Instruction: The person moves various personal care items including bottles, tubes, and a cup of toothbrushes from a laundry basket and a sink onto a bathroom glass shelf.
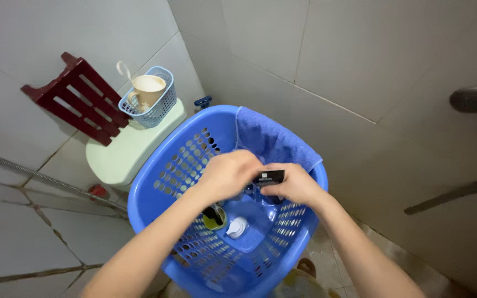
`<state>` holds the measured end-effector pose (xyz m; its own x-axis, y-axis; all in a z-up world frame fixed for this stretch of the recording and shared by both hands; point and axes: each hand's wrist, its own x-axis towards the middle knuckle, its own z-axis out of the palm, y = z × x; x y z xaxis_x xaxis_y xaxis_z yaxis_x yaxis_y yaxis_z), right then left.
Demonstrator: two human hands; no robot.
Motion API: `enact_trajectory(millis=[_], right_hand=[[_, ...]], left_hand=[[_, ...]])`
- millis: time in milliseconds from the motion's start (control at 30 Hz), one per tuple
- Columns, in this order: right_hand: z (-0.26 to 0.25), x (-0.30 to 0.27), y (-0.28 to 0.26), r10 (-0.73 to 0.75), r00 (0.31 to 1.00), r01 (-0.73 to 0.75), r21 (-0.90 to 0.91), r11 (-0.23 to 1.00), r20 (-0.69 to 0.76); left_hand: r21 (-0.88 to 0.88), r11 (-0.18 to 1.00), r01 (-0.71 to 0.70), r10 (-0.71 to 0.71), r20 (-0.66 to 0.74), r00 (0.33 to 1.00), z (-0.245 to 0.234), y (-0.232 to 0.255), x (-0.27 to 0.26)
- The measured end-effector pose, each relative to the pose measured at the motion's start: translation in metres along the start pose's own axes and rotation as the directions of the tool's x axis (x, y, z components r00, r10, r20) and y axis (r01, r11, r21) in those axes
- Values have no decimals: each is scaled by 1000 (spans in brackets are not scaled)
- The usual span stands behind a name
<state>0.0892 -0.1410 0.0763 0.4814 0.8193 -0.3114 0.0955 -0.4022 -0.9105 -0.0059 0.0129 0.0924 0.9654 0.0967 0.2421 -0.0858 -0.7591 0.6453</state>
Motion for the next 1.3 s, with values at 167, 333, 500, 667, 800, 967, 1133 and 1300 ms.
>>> enact_trajectory(millis=[167, 333, 500, 667, 800, 967, 1133, 1300], right_hand=[[-15, -3, -8, -167, 974, 194, 183, 964, -152], [-28, -13, -16, -142, 959, 207, 263, 942, -245], [-41, -30, -29, -66, 947, 158, 275, 948, -315], [-51, -46, -37, -137, 919, 265, 323, 909, -369], [-53, -57, -51, -130, 908, 274, 331, 903, -397], [-61, -74, -72, -119, 902, 279, 350, 894, -414], [-68, -105, -98, -104, 877, 270, 302, 914, -469], [-75, -146, -125, -51, 825, 167, 156, 974, -563]], left_hand=[[186, 906, 381, -413, 182, 893, 70, -89, -21], [586, 805, 97, -552, 679, 484, 166, -146, -84], [562, 824, 69, -510, 684, 522, 218, -184, -131], [519, 855, -9, -425, 709, 563, 233, -212, -131], [518, 847, -117, -410, 778, 477, 207, -187, -112], [451, 881, -144, -328, 801, 500, 131, -123, -76], [432, 893, -125, -272, 740, 615, 37, -27, -31], [370, 889, -268, -56, 671, 740, -58, 75, 11]])
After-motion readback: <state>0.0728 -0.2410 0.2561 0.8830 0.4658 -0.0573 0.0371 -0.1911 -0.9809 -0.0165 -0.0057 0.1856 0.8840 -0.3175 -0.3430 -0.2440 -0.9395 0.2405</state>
